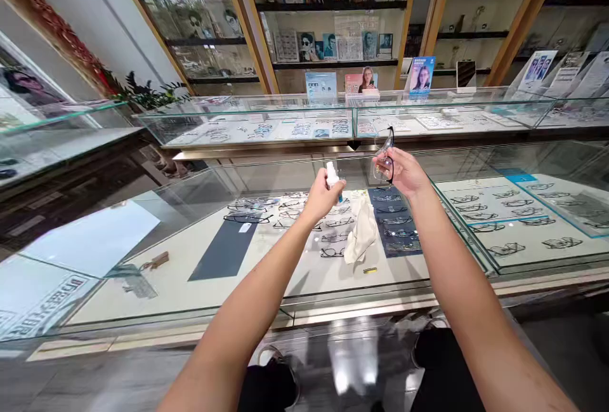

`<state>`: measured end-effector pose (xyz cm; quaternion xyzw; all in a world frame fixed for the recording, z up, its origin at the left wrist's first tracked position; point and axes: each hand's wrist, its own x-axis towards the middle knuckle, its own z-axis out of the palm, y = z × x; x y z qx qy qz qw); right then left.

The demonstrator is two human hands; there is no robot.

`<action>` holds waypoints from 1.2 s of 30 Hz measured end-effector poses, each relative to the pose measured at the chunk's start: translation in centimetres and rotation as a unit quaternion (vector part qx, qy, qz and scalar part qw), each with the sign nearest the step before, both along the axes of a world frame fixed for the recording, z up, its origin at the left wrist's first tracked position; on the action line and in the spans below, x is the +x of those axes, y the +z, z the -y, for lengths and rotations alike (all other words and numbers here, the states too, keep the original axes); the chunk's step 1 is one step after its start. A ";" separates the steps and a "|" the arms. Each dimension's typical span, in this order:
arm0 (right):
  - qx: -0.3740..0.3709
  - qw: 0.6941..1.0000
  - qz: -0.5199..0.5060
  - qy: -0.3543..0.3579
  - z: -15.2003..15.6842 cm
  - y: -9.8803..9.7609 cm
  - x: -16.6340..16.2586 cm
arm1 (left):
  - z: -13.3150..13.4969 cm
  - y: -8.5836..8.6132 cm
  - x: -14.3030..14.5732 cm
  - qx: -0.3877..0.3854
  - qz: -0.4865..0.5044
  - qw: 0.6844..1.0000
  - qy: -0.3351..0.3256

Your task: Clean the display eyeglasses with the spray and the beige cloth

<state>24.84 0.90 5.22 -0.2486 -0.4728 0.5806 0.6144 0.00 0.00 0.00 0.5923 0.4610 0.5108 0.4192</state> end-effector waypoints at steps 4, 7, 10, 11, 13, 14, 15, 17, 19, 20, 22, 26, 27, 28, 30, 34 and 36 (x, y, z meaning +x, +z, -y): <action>-0.008 1.000 0.005 0.014 -0.2 -0.7 -1.7 | 0.1 1.0 0.1 0.017 0.097 0.992 -0.073; -0.017 1.000 0.008 0.013 -0.3 -1.3 -2.8 | 0.6 1.8 0.0 0.007 0.153 0.977 -0.150; -0.027 1.000 0.011 0.007 -0.4 -1.7 -3.4 | 1.4 2.4 -0.2 -0.039 0.171 0.962 -0.212; -0.028 1.000 0.012 0.005 -0.5 -1.8 -3.5 | 1.6 2.6 -0.3 -0.053 0.165 0.959 -0.224; -0.029 0.999 0.017 0.004 -0.5 -1.9 -3.6 | 1.8 2.8 -0.4 -0.060 0.144 0.960 -0.234; -0.028 0.999 0.019 0.004 -0.5 -2.0 -3.7 | 1.9 2.8 -0.5 -0.055 0.131 0.961 -0.235; -0.026 0.999 0.021 0.005 -0.4 -2.0 -3.9 | 1.8 2.8 -0.5 -0.047 0.116 0.964 -0.235; -0.021 0.999 0.030 0.007 -0.2 -2.0 -4.2 | 1.6 2.6 -0.6 -0.022 0.074 0.972 -0.222; -0.009 0.999 0.046 0.007 0.1 -2.0 -4.7 | 1.4 2.4 -0.6 0.022 0.006 0.982 -0.186; -0.004 0.998 0.055 0.006 0.3 -2.0 -4.9 | 1.4 2.2 -0.6 0.048 -0.030 0.985 -0.165; 0.002 0.998 0.065 0.005 0.6 -2.0 -5.4 | 1.4 1.9 -0.6 0.088 -0.087 0.983 -0.135; -0.003 0.998 0.065 0.018 1.0 -2.0 -5.8 | 1.6 1.7 -0.3 0.110 -0.160 0.972 -0.132; -0.003 0.998 0.067 0.019 1.0 -2.0 -5.8 | 1.6 1.7 -0.3 0.111 -0.169 0.970 -0.131; -0.001 0.997 0.071 0.019 1.0 -2.0 -5.8 | 1.6 1.7 -0.3 0.112 -0.172 0.970 -0.129; 0.001 0.997 0.076 0.019 0.9 -2.1 -5.8 | 1.5 1.8 -0.3 0.113 -0.158 0.973 -0.125; -0.002 0.995 0.097 0.039 0.9 -2.1 -5.6 | 1.3 2.2 -0.7 0.106 -0.093 0.984 -0.111; 0.009 0.991 0.116 0.060 1.0 -2.1 -5.5 | 1.2 2.4 -0.8 0.090 -0.066 0.989 -0.099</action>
